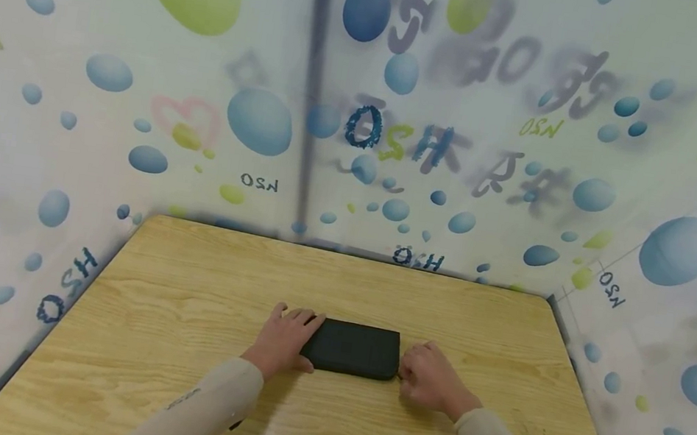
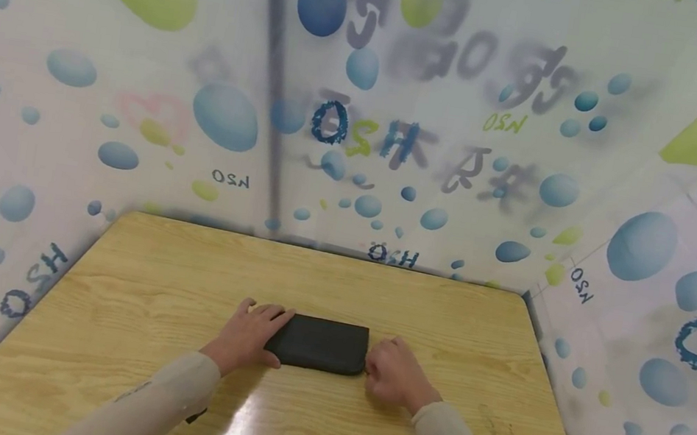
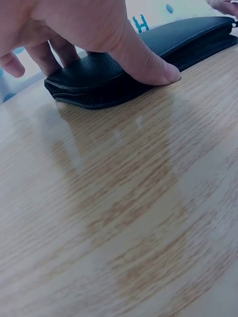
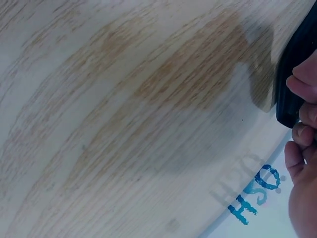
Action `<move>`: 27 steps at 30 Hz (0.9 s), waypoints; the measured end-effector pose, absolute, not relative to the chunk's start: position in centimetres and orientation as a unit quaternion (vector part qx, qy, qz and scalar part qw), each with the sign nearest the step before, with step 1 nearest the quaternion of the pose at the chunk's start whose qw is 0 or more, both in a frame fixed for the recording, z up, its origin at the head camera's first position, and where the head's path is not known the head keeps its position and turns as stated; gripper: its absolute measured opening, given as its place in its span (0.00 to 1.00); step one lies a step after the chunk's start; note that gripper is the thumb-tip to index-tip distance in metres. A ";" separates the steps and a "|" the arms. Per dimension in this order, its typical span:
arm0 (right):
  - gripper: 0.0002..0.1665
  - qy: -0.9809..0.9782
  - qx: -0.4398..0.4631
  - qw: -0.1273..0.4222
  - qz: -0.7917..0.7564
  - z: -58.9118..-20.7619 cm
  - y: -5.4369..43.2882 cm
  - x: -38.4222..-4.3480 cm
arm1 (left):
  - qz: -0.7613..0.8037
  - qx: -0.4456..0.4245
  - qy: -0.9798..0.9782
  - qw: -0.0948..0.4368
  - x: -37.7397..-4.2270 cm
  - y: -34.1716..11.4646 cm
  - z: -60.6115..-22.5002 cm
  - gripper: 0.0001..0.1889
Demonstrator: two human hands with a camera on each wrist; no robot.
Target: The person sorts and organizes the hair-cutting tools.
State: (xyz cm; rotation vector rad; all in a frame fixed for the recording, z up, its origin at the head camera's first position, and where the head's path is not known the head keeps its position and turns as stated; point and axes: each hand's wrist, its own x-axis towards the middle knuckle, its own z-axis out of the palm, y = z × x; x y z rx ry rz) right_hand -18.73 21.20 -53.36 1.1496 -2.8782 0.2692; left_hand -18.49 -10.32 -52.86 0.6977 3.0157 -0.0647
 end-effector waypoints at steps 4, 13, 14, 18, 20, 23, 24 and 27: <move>0.16 -0.920 0.382 0.015 0.087 -53.4 20.9 -18.5 | -0.022 0.225 0.974 0.026 -18.5 -10.3 -52.9 0.52; 0.15 -0.911 0.406 0.006 0.069 -53.4 19.8 -17.9 | -0.024 0.222 0.974 0.035 -18.5 -10.2 -52.6 0.52; 0.15 -0.910 0.409 0.005 0.067 -53.3 19.7 -17.9 | -0.024 0.222 0.974 0.035 -18.5 -10.2 -52.6 0.52; 0.14 -0.907 0.417 0.006 0.054 -53.4 19.3 -17.8 | -0.026 0.220 0.974 0.037 -18.5 -10.2 -52.7 0.51; 0.14 -0.906 0.421 0.006 0.045 -53.3 19.1 -17.7 | -0.028 0.220 0.974 0.037 -18.5 -10.2 -52.6 0.52; 0.14 -0.905 0.423 0.004 0.036 -53.1 18.7 -17.6 | -0.031 0.219 0.974 0.036 -18.5 -10.2 -52.5 0.52; 0.15 -0.905 0.425 0.005 0.033 -53.0 18.6 -17.5 | -0.032 0.219 0.974 0.036 -18.5 -10.2 -52.5 0.52; 0.15 -0.906 0.423 0.002 0.026 -52.8 18.3 -17.4 | -0.030 0.221 0.974 0.032 -18.4 -10.2 -52.6 0.51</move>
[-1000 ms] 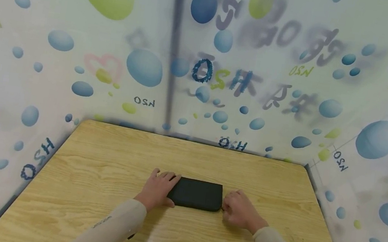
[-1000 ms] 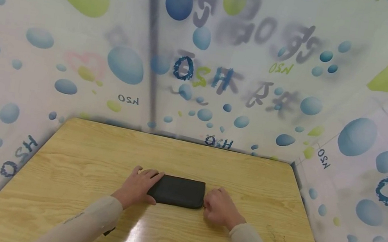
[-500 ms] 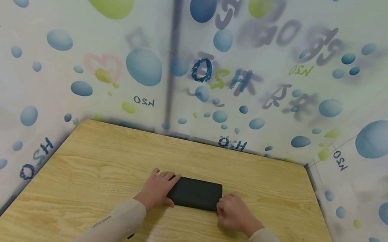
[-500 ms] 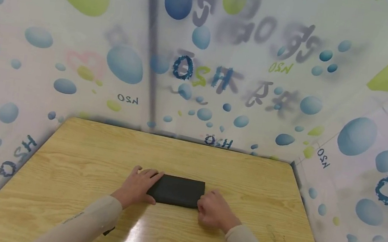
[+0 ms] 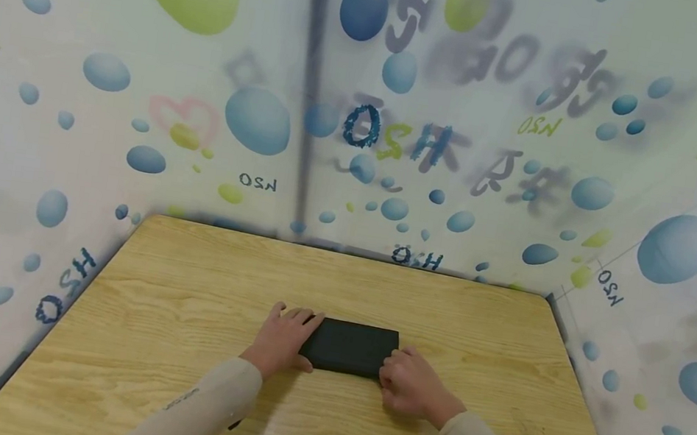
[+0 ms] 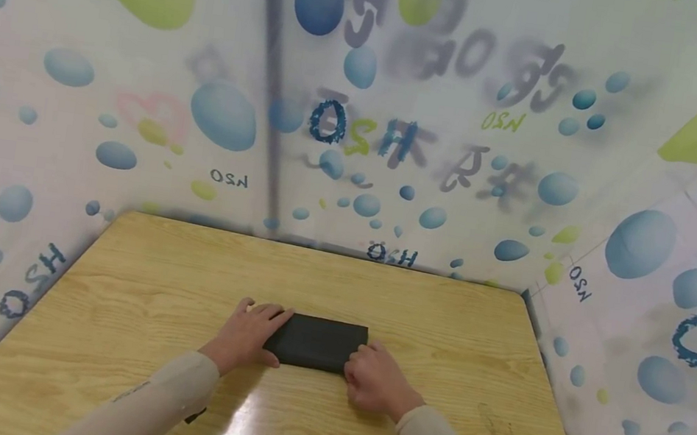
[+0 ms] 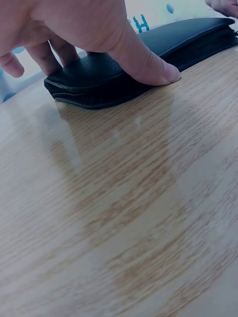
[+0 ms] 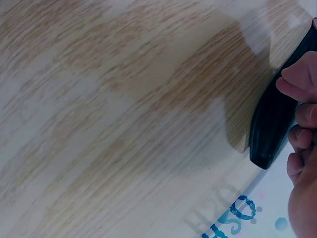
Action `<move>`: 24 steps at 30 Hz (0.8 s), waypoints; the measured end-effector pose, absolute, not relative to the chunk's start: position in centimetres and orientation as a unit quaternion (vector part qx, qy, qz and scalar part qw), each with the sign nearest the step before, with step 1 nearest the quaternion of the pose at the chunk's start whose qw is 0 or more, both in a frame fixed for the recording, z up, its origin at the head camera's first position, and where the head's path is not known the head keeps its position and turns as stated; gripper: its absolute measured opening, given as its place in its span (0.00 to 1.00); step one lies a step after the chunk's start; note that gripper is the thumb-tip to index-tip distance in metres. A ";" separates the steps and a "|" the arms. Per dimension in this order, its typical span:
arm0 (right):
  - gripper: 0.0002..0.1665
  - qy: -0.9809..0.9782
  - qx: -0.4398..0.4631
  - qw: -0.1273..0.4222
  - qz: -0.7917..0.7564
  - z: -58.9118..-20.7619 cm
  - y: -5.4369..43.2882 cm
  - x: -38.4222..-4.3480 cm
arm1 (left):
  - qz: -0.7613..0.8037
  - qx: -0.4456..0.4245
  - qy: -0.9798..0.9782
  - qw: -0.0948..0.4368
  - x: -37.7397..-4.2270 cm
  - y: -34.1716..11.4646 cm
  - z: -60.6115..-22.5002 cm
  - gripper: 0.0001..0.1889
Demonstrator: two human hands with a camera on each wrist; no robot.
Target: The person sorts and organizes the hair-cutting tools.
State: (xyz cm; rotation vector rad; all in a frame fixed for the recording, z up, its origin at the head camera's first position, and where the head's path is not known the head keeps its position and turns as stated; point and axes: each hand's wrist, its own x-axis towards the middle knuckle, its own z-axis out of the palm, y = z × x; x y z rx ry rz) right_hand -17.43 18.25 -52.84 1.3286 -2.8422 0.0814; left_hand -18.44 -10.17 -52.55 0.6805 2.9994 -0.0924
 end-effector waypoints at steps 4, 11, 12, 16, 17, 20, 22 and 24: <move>0.16 -0.904 0.427 0.012 0.020 -52.7 17.8 -17.4 | -0.024 0.222 0.974 0.032 -18.4 -10.2 -52.6 0.51; 0.17 -0.899 0.437 0.019 0.017 -52.9 17.2 -17.3 | -0.018 0.224 0.974 0.030 -18.5 -10.3 -52.6 0.51; 0.17 -0.899 0.437 0.018 0.015 -52.9 17.0 -17.3 | -0.017 0.224 0.974 0.030 -18.4 -10.3 -52.6 0.51; 0.17 -0.898 0.440 0.014 0.011 -52.9 16.5 -17.4 | -0.018 0.223 0.974 0.030 -18.5 -10.3 -52.6 0.51; 0.17 -0.897 0.441 0.014 0.010 -52.9 16.4 -17.4 | -0.019 0.222 0.974 0.031 -18.5 -10.3 -52.6 0.51; 0.18 -0.895 0.446 0.019 0.011 -53.1 16.0 -17.5 | -0.018 0.221 0.975 0.030 -18.5 -10.3 -52.6 0.51; 0.18 -0.893 0.450 0.021 0.014 -53.2 15.7 -17.6 | -0.018 0.221 0.975 0.030 -18.4 -10.3 -52.5 0.51; 0.18 -0.891 0.452 0.021 0.016 -53.2 15.5 -17.6 | -0.017 0.222 0.974 0.029 -18.4 -10.3 -52.5 0.51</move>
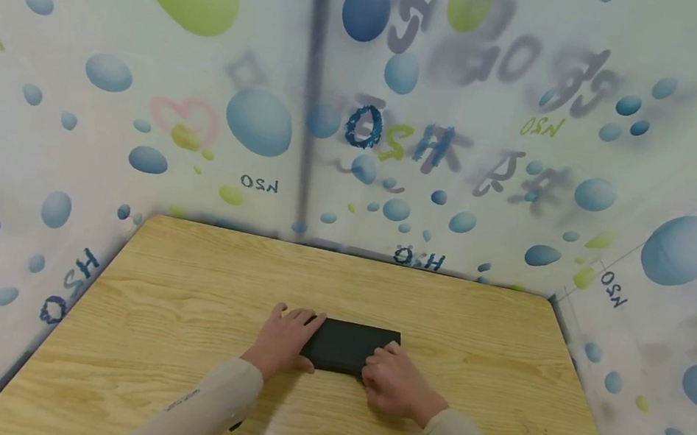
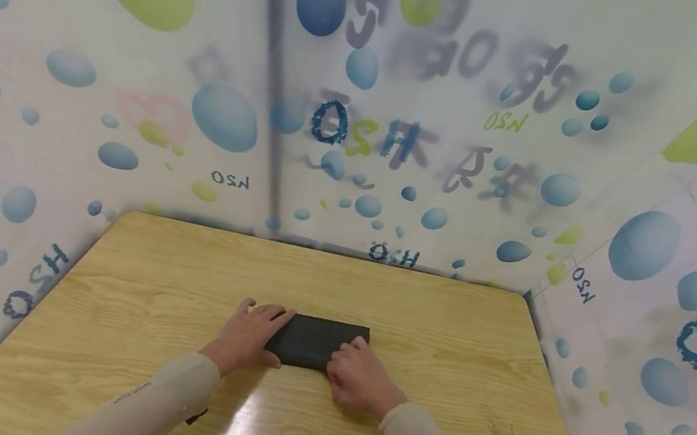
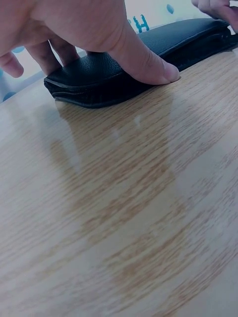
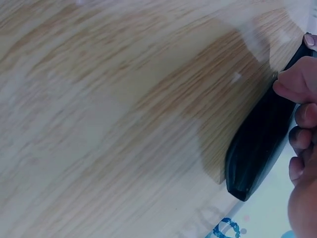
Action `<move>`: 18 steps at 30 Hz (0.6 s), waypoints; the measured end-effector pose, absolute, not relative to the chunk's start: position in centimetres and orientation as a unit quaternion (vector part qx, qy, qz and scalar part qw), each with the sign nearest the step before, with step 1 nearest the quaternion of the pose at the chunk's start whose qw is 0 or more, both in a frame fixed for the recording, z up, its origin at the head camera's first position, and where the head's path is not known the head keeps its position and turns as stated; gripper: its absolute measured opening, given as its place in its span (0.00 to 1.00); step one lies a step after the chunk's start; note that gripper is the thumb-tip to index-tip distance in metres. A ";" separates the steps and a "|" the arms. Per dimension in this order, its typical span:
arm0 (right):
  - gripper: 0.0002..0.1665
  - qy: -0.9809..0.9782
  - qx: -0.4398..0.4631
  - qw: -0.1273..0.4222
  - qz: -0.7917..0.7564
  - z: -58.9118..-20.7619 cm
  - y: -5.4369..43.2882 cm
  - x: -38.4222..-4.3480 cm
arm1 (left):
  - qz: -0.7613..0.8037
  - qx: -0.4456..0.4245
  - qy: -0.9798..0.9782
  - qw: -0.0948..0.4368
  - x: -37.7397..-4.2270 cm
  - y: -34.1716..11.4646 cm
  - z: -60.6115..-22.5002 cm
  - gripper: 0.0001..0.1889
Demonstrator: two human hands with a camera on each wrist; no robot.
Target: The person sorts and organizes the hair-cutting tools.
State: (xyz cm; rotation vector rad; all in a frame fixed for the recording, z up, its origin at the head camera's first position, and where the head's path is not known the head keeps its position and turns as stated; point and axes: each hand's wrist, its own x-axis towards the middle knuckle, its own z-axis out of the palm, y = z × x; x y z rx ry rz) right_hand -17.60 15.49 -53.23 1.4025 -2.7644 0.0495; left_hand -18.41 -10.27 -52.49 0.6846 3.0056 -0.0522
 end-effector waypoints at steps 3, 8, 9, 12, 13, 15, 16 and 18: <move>0.18 -0.892 0.451 0.011 0.020 -53.2 15.1 -17.6 | -0.019 0.222 0.974 0.029 -18.4 -10.3 -52.5 0.51; 0.18 -0.893 0.450 0.001 0.019 -53.3 14.2 -17.7 | -0.024 0.220 0.975 0.025 -18.3 -10.3 -52.5 0.51; 0.18 -0.893 0.451 -0.001 0.018 -53.2 14.0 -17.8 | -0.024 0.220 0.975 0.025 -18.3 -10.3 -52.5 0.51; 0.17 -0.891 0.453 -0.005 0.012 -53.1 13.4 -17.8 | -0.027 0.219 0.975 0.024 -18.3 -10.3 -52.7 0.51; 0.17 -0.891 0.454 -0.006 0.011 -53.1 13.2 -17.8 | -0.029 0.219 0.975 0.024 -18.4 -10.3 -52.8 0.51; 0.17 -0.892 0.453 -0.011 0.010 -53.2 12.9 -17.8 | -0.033 0.218 0.975 0.024 -18.4 -10.3 -52.9 0.52; 0.17 -0.892 0.451 -0.014 0.009 -53.2 12.7 -17.8 | -0.036 0.217 0.975 0.024 -18.4 -10.3 -53.0 0.52; 0.17 -0.894 0.447 -0.018 0.010 -53.4 12.5 -17.8 | -0.039 0.215 0.975 0.025 -18.4 -10.3 -53.0 0.52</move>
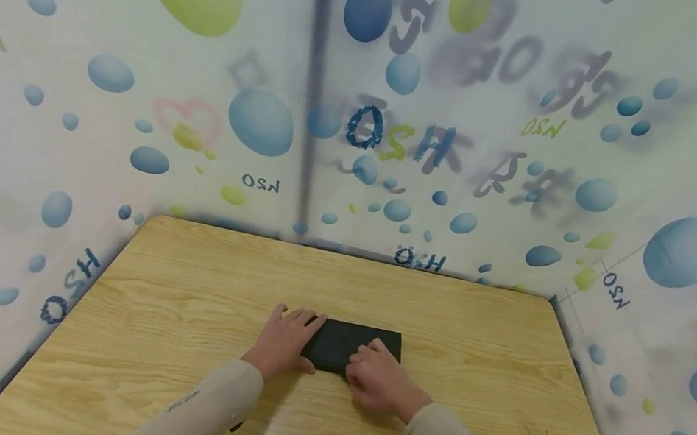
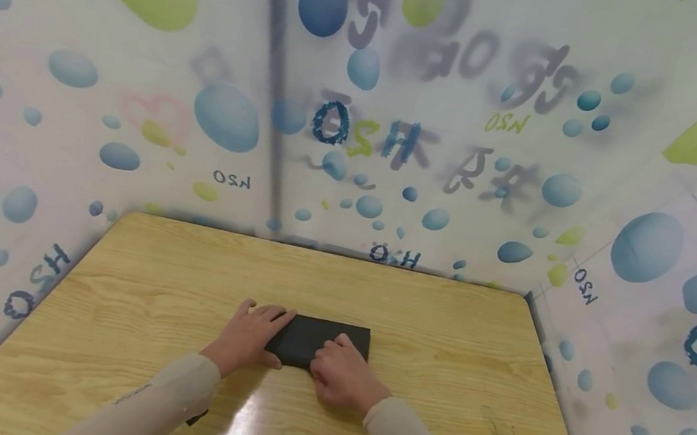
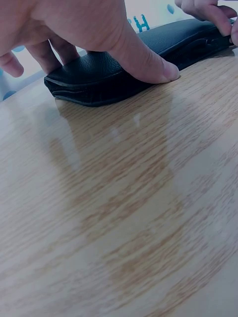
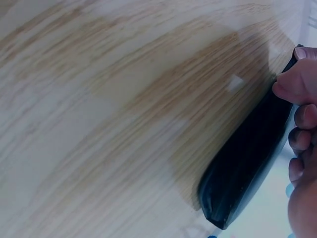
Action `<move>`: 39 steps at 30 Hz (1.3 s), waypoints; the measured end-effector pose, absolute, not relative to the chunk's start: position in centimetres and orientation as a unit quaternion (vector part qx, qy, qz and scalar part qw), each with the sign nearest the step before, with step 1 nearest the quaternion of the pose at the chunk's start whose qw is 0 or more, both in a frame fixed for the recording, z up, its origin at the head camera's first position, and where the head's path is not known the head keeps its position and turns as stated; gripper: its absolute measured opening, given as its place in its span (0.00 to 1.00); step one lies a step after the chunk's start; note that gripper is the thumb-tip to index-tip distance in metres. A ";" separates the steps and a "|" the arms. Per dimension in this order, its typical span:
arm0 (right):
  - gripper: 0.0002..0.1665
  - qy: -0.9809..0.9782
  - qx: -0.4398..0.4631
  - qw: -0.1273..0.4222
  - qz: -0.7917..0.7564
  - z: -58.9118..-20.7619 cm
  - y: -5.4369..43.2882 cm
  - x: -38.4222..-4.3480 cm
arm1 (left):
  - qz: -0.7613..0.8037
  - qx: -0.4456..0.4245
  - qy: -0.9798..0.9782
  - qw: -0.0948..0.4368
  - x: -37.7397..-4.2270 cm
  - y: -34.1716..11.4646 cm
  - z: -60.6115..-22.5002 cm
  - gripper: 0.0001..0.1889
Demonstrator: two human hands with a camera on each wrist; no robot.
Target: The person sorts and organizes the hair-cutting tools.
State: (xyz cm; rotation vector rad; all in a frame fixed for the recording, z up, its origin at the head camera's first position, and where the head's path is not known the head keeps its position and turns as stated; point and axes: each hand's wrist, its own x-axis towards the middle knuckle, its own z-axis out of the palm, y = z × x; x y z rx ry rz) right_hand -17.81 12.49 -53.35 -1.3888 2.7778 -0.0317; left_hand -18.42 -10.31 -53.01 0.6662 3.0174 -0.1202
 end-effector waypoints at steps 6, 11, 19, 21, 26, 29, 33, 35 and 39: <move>0.19 0.893 -0.450 0.013 -0.015 -53.5 12.0 -17.8 | -0.035 0.214 0.976 0.026 -18.4 -10.3 -53.1 0.52; 0.17 0.891 -0.454 0.013 -0.016 -53.5 11.5 -17.9 | -0.027 0.216 0.976 0.028 -18.4 -10.4 -53.0 0.52; 0.15 0.890 -0.456 0.018 -0.004 -53.6 10.7 -18.0 | -0.011 0.217 0.976 0.024 -18.3 -10.5 -53.1 0.52; 0.16 0.890 -0.456 0.014 -0.006 -53.7 10.6 -18.0 | -0.008 0.219 0.976 0.023 -18.3 -10.5 -53.1 0.52; 0.17 0.890 -0.455 0.010 -0.013 -53.8 10.3 -18.0 | -0.005 0.222 0.975 0.015 -18.3 -10.6 -53.1 0.52; 0.17 0.891 -0.454 0.010 -0.015 -53.8 10.1 -18.0 | -0.004 0.224 0.975 0.010 -18.3 -10.6 -53.1 0.51; 0.16 0.892 -0.450 0.012 -0.025 -53.9 9.8 -18.0 | -0.002 0.222 0.975 0.012 -18.4 -10.7 -53.3 0.51; 0.15 0.894 -0.446 0.015 -0.030 -53.8 9.7 -17.9 | -0.001 0.222 0.975 0.013 -18.4 -10.7 -53.3 0.51; 0.15 0.897 -0.440 0.014 -0.032 -54.1 9.7 -17.8 | 0.009 0.222 0.975 0.011 -18.2 -10.7 -53.1 0.51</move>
